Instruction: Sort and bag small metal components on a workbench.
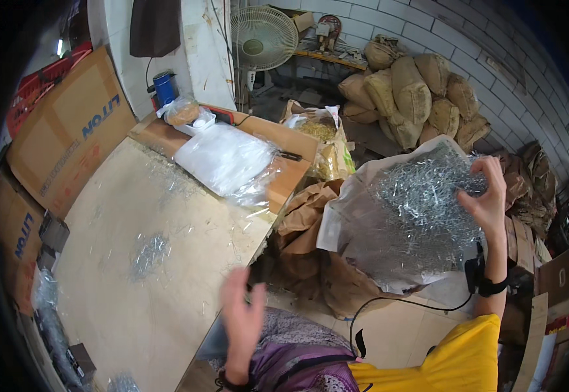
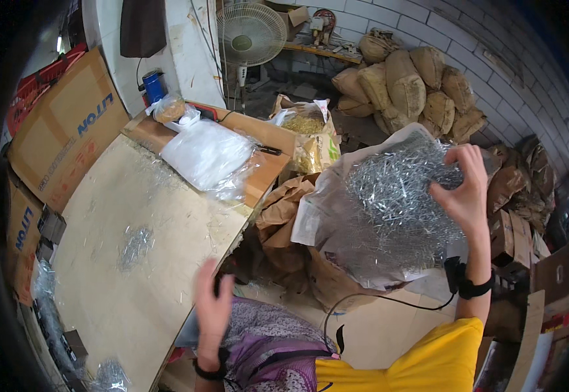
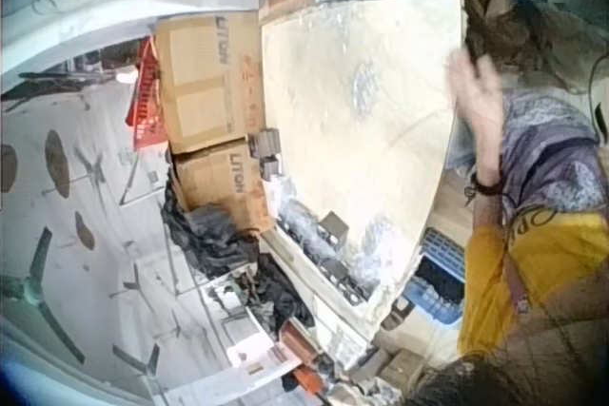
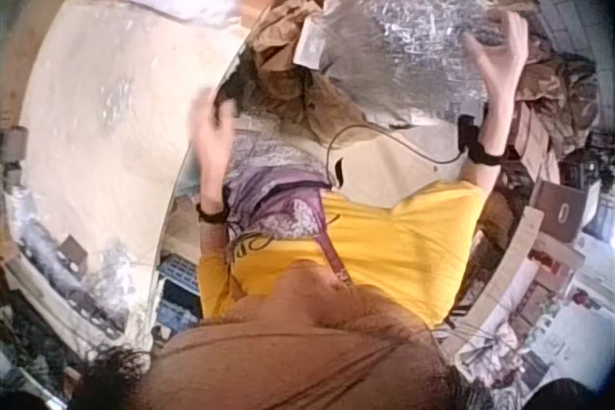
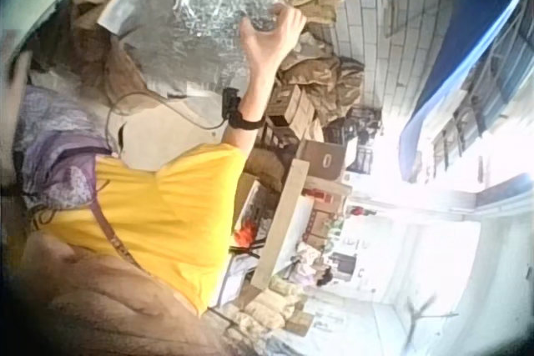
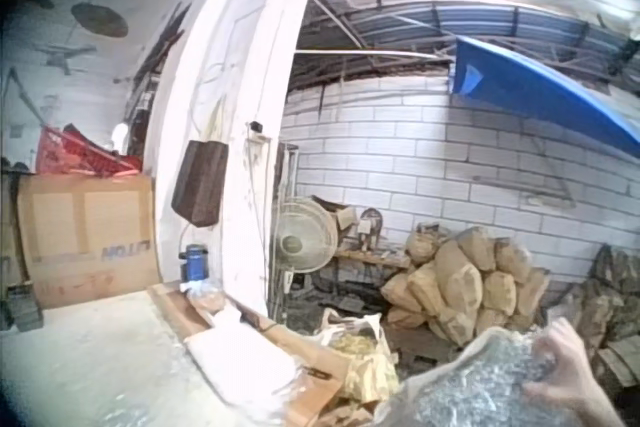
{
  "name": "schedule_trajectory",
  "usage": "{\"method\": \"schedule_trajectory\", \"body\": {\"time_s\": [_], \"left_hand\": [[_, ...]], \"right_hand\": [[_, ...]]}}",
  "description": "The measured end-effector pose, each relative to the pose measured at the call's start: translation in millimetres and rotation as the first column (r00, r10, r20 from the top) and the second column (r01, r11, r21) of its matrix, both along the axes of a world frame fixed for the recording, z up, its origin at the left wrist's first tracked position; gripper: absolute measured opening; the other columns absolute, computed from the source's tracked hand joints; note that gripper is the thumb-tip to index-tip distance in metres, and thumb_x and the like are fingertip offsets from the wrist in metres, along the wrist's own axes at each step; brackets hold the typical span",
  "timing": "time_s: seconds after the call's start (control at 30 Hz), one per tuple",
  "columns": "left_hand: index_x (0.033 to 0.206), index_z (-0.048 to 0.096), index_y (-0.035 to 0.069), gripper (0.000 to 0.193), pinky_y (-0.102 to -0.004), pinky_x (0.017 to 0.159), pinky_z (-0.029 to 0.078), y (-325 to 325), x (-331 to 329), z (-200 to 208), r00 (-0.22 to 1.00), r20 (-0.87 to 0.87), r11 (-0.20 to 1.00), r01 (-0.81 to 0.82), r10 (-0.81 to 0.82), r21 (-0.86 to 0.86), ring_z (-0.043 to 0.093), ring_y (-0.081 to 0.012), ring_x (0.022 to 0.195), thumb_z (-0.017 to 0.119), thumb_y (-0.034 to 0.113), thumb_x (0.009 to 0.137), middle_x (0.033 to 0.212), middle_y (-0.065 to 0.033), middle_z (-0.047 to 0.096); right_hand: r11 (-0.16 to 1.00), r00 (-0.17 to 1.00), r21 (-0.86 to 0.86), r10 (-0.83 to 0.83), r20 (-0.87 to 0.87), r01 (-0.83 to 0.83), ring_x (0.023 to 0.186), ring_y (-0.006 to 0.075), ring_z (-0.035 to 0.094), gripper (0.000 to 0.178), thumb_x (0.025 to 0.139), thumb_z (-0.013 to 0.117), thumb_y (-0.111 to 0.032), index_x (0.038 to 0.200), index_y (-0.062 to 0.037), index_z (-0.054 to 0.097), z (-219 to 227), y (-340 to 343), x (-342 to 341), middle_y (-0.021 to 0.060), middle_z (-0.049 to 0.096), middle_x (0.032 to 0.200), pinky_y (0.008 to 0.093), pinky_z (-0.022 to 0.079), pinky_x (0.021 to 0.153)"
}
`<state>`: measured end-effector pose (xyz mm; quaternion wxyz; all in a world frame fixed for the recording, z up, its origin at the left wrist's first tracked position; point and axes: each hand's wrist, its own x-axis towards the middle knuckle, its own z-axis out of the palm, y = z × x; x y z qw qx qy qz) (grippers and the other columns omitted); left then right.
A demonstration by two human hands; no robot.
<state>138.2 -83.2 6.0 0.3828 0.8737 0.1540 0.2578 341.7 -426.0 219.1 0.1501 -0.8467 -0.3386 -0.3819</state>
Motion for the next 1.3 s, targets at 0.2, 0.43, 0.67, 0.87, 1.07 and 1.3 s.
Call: {"method": "schedule_trajectory", "body": {"time_s": [0.2, 0.43, 0.67, 0.87, 1.07, 1.3], "left_hand": [[0.127, 0.047, -0.003, 0.069, -0.0433, 0.101, 0.036, -63.7, 126.6, -28.2, 0.965, -0.144, 0.975, 0.218, -0.220, -0.031, 0.046, -0.0366, 0.119, 0.069, 0.042, 0.079, 0.126, -0.0239, 0.049], [0.104, 0.060, -0.002, 0.037, -0.0432, 0.087, 0.037, -101.6, 177.5, -79.5, 0.911, -0.281, 0.892, 0.373, -0.301, 0.255, 0.048, -0.0345, 0.102, 0.067, 0.023, 0.077, 0.106, -0.0164, 0.051], [0.108, 0.058, -0.003, 0.029, -0.0255, 0.079, 0.043, -127.4, 189.0, -59.1, 0.880, 0.064, 0.485, 0.319, -0.471, -0.815, 0.054, -0.0084, 0.087, 0.053, 0.022, 0.096, 0.096, -0.0029, 0.062], [0.135, 0.039, 0.001, 0.051, -0.0420, 0.107, 0.030, -108.7, 190.2, -73.4, 0.845, 0.330, -0.140, 0.299, -0.420, -0.944, 0.041, -0.0244, 0.124, 0.042, 0.036, 0.098, 0.134, -0.0123, 0.045], [0.128, 0.047, -0.002, 0.040, -0.0325, 0.098, 0.039, -110.7, 192.7, -105.1, 0.858, 0.108, 0.252, 0.265, -0.501, -0.931, 0.052, -0.0192, 0.112, 0.054, 0.006, 0.089, 0.123, -0.0091, 0.053], [0.131, 0.029, 0.001, 0.078, -0.0334, 0.097, 0.040, -128.2, 211.8, -150.5, 0.831, -0.212, 0.722, 0.287, -0.515, -0.630, 0.050, -0.0224, 0.111, 0.078, 0.011, 0.071, 0.122, -0.0130, 0.047]], "right_hand": [[0.999, 1.000, 0.039, 0.016, 0.013, -0.016, 0.082, 0.0317, 0.047, 0.036, 0.051, 0.067, -0.005, 0.081, -0.0034, 0.048, -58.3, -0.1, 22.5, 0.0130, 0.049, 0.083, 0.0395, 0.041, 0.072], [0.996, 0.999, 0.086, 0.033, -0.007, -0.033, 0.083, 0.0313, 0.050, 0.039, 0.048, 0.072, -0.009, 0.082, -0.0048, 0.053, -127.8, -10.8, 24.6, 0.0121, 0.051, 0.085, 0.0415, 0.041, 0.071], [0.990, 0.985, 0.130, -0.038, -0.170, 0.061, 0.088, 0.0323, 0.049, 0.043, 0.051, 0.074, -0.017, 0.087, -0.0048, 0.054, -225.6, -5.6, 13.8, 0.0121, 0.050, 0.091, 0.0463, 0.039, 0.079], [0.990, 0.896, 0.109, -0.027, -0.444, 0.084, 0.096, 0.0331, 0.047, 0.042, 0.062, 0.074, -0.016, 0.098, -0.0059, 0.054, -215.3, 0.0, -11.3, 0.0122, 0.051, 0.098, 0.0460, 0.036, 0.089], [0.674, 0.852, 0.678, 0.138, -0.506, 0.293, 0.098, 0.0194, 0.056, 0.028, 0.084, 0.064, -0.015, 0.107, -0.0022, 0.056, -221.3, -69.9, 12.6, 0.0083, 0.059, 0.104, 0.0332, 0.043, 0.088], [0.678, 0.347, 0.317, 0.098, -0.933, 0.663, 0.101, 0.0205, 0.059, 0.054, 0.091, 0.057, -0.044, 0.121, 0.0011, 0.055, -314.6, -118.4, 74.1, 0.0146, 0.062, 0.113, 0.0326, 0.045, 0.089]]}}
